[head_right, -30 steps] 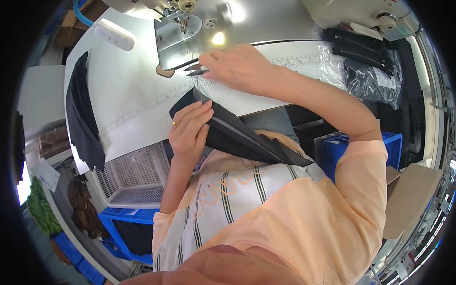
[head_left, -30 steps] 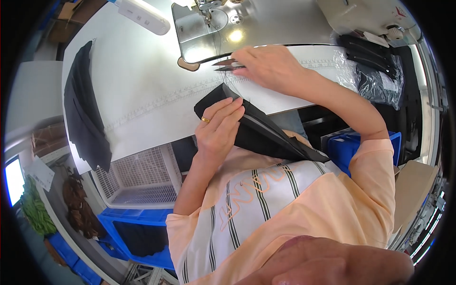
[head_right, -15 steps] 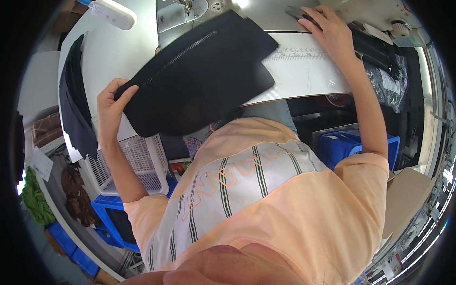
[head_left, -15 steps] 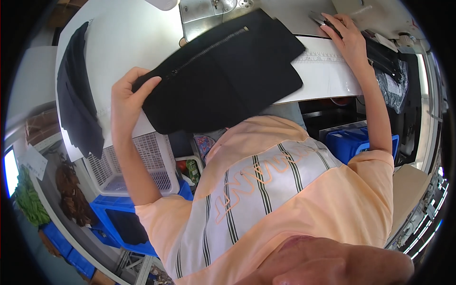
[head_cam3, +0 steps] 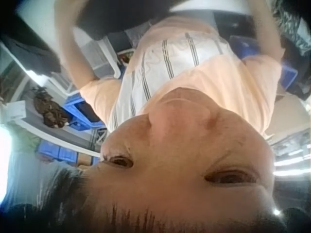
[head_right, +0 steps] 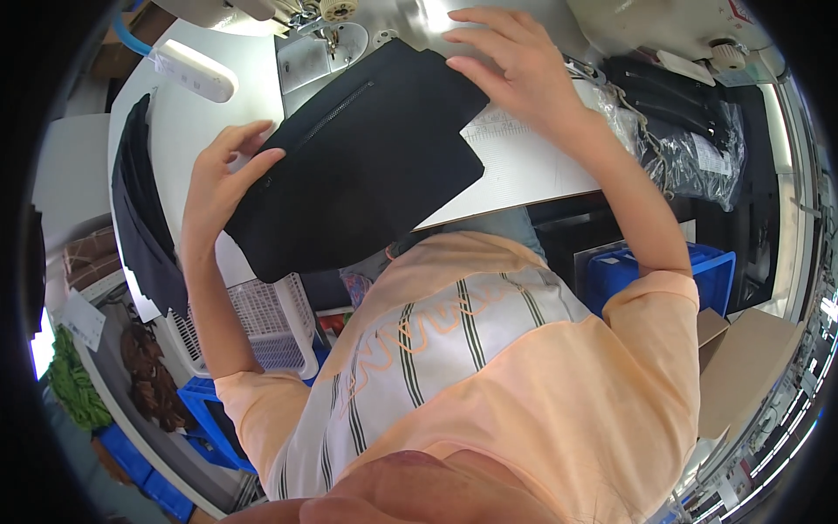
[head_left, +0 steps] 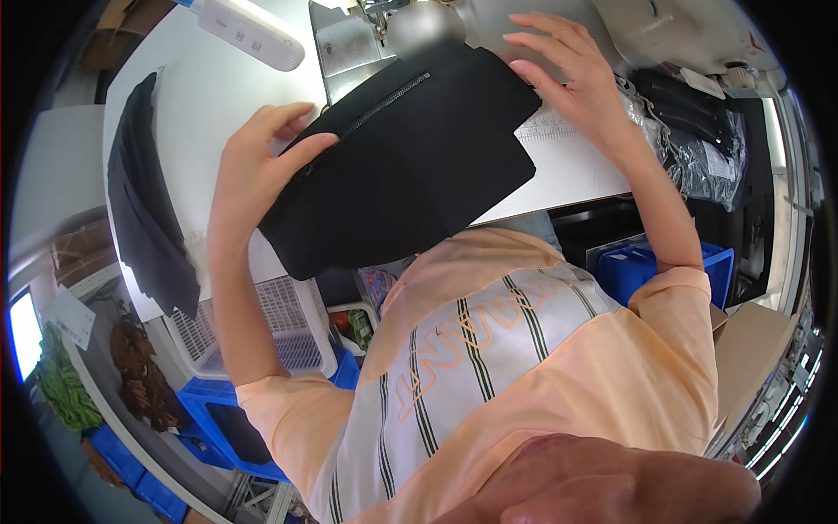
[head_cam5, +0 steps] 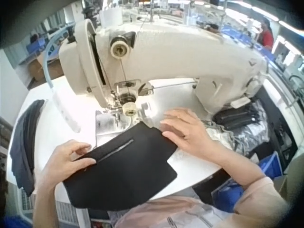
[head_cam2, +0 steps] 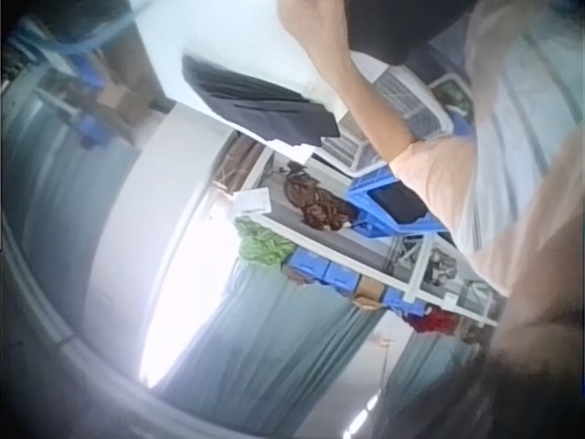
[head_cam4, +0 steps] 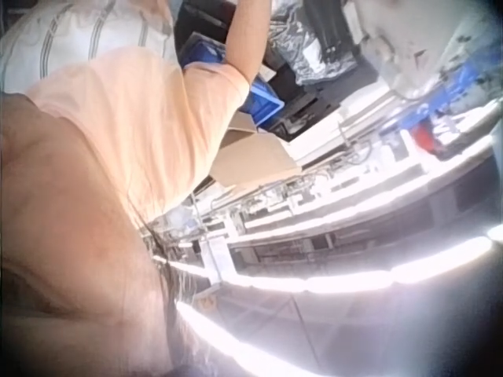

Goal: Sewing a zipper and assembling components of a black leather or heavy fabric bag using an industrial sewing machine.

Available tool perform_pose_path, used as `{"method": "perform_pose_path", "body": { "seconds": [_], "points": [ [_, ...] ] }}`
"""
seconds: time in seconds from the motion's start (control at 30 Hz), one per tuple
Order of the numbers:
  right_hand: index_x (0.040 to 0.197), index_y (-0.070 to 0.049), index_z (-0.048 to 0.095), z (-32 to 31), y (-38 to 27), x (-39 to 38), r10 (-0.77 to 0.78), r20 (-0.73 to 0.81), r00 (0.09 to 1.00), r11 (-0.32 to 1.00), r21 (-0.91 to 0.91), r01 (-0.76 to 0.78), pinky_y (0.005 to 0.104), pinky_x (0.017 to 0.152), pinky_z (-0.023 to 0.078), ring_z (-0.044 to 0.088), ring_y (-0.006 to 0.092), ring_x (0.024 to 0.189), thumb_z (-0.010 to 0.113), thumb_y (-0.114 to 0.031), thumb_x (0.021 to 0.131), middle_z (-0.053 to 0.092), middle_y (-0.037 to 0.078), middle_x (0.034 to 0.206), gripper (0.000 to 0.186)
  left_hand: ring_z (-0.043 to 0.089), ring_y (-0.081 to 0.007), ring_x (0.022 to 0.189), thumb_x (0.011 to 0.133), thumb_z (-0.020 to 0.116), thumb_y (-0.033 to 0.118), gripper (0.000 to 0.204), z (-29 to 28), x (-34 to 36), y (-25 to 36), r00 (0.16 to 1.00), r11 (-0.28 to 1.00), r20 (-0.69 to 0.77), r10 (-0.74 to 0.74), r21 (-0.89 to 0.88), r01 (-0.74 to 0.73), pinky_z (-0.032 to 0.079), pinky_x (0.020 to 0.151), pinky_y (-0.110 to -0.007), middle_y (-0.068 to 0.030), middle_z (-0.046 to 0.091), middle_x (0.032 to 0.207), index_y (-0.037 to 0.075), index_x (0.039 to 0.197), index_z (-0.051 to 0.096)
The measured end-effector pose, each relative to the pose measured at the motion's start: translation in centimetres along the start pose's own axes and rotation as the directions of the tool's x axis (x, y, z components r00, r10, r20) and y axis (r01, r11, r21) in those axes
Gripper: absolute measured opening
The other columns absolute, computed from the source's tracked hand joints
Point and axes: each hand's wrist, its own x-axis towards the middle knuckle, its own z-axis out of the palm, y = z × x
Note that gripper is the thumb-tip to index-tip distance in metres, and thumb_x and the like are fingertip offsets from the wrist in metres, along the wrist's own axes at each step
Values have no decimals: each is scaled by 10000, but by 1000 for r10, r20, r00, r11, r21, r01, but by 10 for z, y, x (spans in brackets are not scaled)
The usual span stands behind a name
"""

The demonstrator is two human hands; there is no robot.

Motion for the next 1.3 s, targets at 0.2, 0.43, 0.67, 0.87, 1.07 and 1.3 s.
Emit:
{"method": "perform_pose_path", "body": {
  "seconds": [0.2,0.43,0.67,0.87,1.07,1.3],
  "points": [
    [1079,-86,685,29,2,-1,-12,-45,999,994,110,17,349,955,440,568,257,1105,700,-143,843,647,50,1179,244,597,-264,973,783,722,157,311,29,5,18,984,952,-62,166,270,-143,481,804,-359,-98,620,997,38,1058,641],
    [1090,-47,687,20,-7,-7,16,10,1000,995,97,-16,325,961,454,597,241,1112,656,-66,878,661,94,1180,216,663,-261,762,820,676,62,184,-27,-128,16,874,918,-473,112,387,91,509,716,-335,-105,683,902,45,1003,666],
    [1176,-39,656,17,-4,-17,-58,100,993,970,239,33,329,1020,410,564,207,1173,599,-84,943,628,90,1244,244,623,-78,792,822,685,39,238,-97,-418,45,480,611,-482,-733,-157,776,475,715,-230,-31,708,851,-48,1044,695],
    [1191,-27,647,28,-2,-12,87,124,988,931,343,-125,327,1014,424,561,196,1174,581,-123,966,611,96,1257,253,511,-9,641,781,736,70,71,-29,-585,-22,185,230,-140,-973,-468,853,371,548,-221,60,596,710,21,779,686],
    [1171,-13,646,28,4,-16,86,119,989,934,336,-122,316,1000,431,571,192,1159,577,-77,955,616,102,1248,236,689,-264,841,686,788,118,331,56,-656,-143,213,161,-364,-907,167,973,518,749,-355,-137,713,874,-4,984,708],
    [1120,-19,659,20,-14,-17,185,95,978,925,320,-206,315,972,444,578,217,1125,597,-57,931,644,92,1184,203,656,-264,861,852,687,149,144,-59,-285,-80,618,902,-758,-209,94,420,499,789,-364,-116,687,919,29,931,689]
  ]
}}
